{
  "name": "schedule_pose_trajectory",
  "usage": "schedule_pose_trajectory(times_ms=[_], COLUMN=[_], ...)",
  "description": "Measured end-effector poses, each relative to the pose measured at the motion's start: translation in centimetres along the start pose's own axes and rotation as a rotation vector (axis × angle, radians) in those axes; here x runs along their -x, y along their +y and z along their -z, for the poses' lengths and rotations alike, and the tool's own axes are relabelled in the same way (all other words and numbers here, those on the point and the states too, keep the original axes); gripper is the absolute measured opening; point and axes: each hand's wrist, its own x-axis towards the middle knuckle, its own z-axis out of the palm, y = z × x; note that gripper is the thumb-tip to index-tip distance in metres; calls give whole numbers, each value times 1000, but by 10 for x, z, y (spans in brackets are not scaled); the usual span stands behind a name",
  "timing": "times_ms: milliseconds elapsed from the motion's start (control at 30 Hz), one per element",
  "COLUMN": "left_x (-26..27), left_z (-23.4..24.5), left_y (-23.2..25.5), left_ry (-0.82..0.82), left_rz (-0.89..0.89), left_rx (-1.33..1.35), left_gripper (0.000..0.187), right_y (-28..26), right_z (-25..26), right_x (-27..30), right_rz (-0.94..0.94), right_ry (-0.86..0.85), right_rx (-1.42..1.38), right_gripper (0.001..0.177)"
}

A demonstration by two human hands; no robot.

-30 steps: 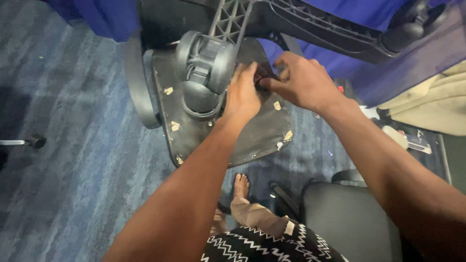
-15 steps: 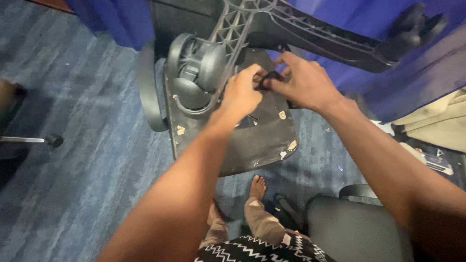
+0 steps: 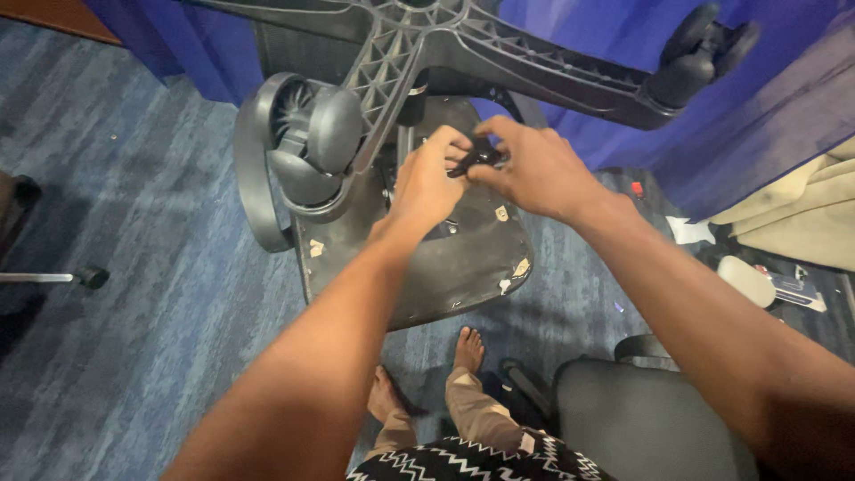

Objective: The person attaches a five-star base to an office chair by screwing a central bolt into the underside of the seat. They align the base, insert the bolt, and tighten it by hand to secure the connection.

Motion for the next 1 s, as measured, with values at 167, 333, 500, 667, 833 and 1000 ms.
schedule_pose_trajectory(times_ms=[167,333,500,667,833,1000], left_x=[-2,11,2,13,19,-7], left_z=[-7,-12,-1,-7,-5,4], left_y=[6,22,16,14,15,0], left_ry=[21,72,-4,83,72,-121], left_rz=[-21,-10,1,-35,41,216], left_rx=[73,-253,-65,11,-303,146], left_gripper=[50,42,46,49,44,63], right_y=[14,13,16,3,-11,2], right_z=[-5,-9,1,1,-2,2], right_x=[-2,-9,-6,-5,-7,-6], right_rz=[85,-176,39,-46,-199,20], right_ry=[71,-25,-5,-43,-164,-5], right_rx=[-13,109,67,3,47,-17], right_gripper=[35,48,45,39,49,42])
